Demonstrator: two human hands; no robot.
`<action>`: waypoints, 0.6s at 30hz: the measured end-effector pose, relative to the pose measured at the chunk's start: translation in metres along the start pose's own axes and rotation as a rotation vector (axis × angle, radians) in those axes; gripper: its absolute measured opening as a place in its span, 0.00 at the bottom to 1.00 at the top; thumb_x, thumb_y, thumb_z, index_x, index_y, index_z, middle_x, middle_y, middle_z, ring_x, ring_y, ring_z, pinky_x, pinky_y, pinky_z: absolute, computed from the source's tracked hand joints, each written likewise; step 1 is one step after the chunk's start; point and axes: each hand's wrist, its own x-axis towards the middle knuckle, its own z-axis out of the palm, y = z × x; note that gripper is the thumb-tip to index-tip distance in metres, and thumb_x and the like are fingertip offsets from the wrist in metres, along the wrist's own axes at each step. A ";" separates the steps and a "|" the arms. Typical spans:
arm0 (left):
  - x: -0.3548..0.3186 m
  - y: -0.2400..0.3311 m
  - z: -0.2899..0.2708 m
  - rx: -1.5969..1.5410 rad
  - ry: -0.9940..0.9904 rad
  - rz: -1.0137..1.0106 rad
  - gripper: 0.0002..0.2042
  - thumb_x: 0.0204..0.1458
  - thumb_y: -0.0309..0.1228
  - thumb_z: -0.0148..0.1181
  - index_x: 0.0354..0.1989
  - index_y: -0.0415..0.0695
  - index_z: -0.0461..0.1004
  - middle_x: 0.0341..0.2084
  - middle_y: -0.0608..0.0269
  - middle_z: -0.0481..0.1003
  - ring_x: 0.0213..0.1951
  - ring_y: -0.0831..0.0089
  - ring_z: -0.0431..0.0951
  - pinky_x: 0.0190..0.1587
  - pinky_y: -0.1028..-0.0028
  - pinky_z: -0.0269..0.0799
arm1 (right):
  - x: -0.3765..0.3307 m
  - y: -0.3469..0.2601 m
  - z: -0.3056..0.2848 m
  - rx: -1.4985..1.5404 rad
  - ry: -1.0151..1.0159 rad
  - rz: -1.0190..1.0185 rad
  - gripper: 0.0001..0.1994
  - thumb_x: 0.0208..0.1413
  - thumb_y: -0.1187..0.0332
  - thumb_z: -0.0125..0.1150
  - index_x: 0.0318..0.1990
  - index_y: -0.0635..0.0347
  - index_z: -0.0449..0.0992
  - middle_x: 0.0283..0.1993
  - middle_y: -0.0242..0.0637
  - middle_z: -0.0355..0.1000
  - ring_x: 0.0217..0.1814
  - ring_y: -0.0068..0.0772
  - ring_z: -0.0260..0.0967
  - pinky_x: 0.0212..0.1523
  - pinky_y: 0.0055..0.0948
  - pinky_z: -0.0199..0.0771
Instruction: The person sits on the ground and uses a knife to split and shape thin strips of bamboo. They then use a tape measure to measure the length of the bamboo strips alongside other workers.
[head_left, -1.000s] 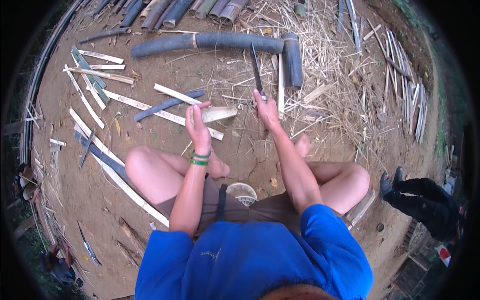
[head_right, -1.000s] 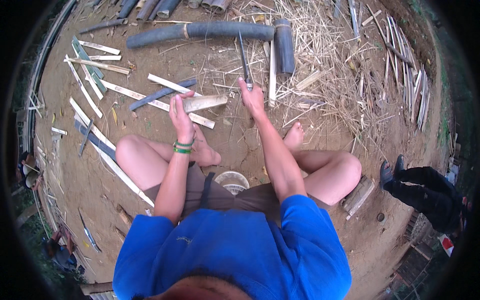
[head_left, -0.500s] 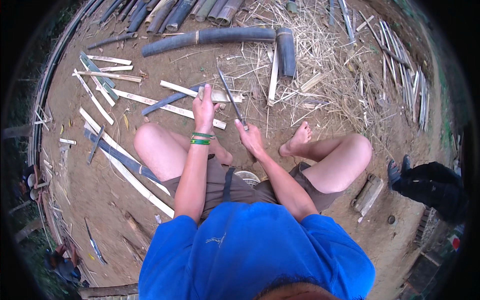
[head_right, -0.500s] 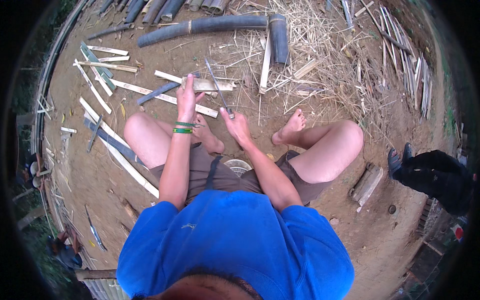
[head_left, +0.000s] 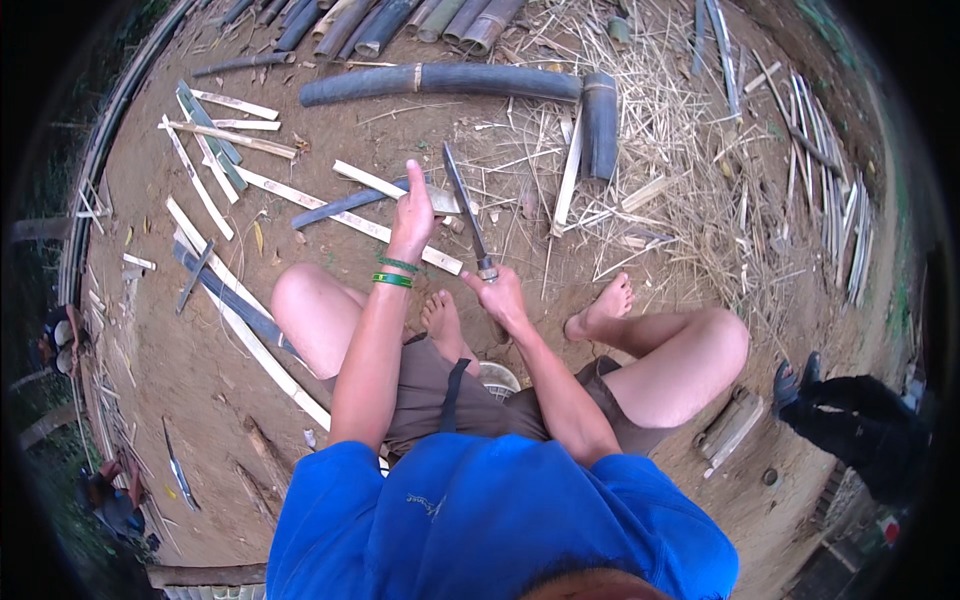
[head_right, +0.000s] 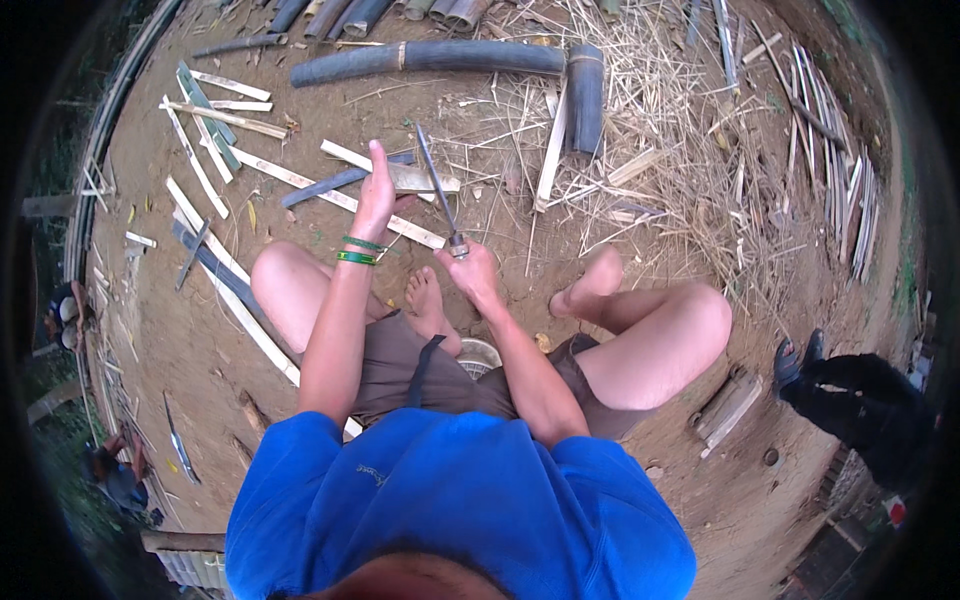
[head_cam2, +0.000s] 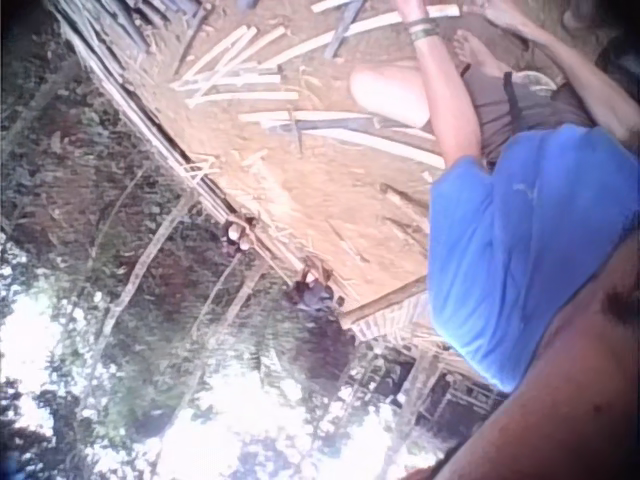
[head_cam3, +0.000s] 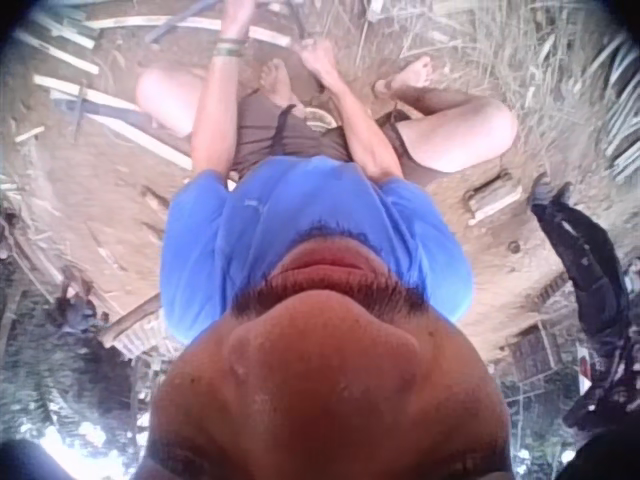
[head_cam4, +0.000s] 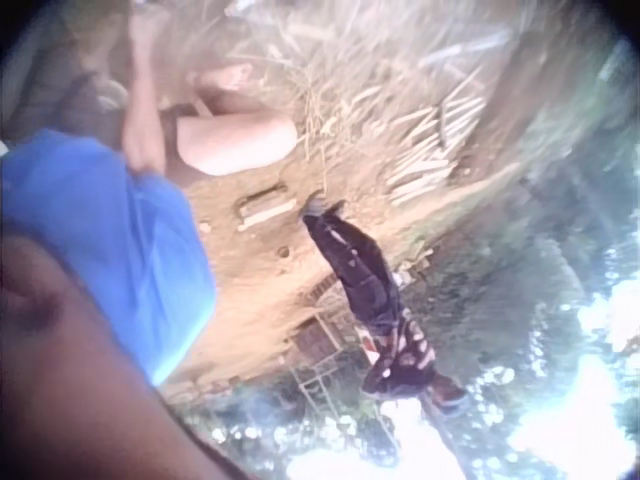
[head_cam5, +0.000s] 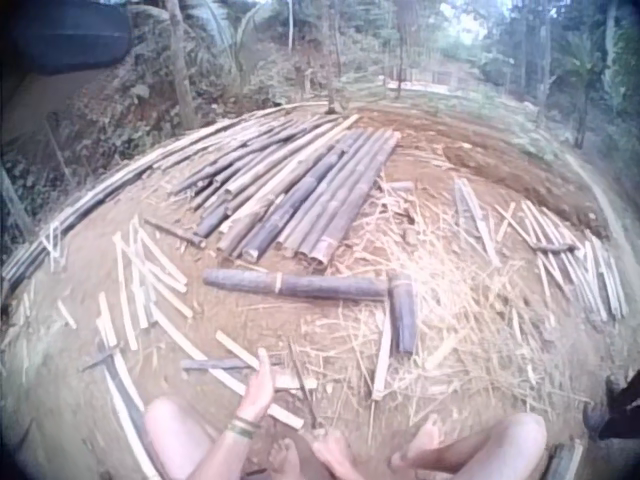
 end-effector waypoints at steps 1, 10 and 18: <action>0.005 -0.001 -0.003 -0.012 0.022 0.001 0.47 0.57 0.71 0.29 0.51 0.30 0.73 0.45 0.46 0.76 0.51 0.60 0.76 0.54 0.59 0.73 | 0.002 -0.002 0.003 -0.009 0.031 -0.052 0.18 0.48 0.57 0.69 0.24 0.63 0.71 0.17 0.35 0.67 0.21 0.28 0.64 0.25 0.34 0.65; 0.025 -0.027 -0.076 -0.314 0.056 -0.011 0.48 0.58 0.70 0.30 0.62 0.29 0.59 0.55 0.42 0.71 0.55 0.55 0.76 0.55 0.54 0.74 | 0.031 -0.046 0.031 -0.242 -0.023 -0.095 0.12 0.44 0.64 0.64 0.30 0.66 0.78 0.29 0.58 0.75 0.35 0.59 0.76 0.39 0.47 0.74; 0.014 -0.035 -0.073 -0.414 0.194 -0.035 0.47 0.58 0.69 0.31 0.60 0.29 0.62 0.51 0.40 0.73 0.52 0.53 0.77 0.56 0.53 0.74 | 0.025 -0.048 0.033 -0.363 -0.034 -0.135 0.13 0.44 0.64 0.63 0.32 0.66 0.78 0.27 0.56 0.75 0.31 0.55 0.75 0.36 0.46 0.73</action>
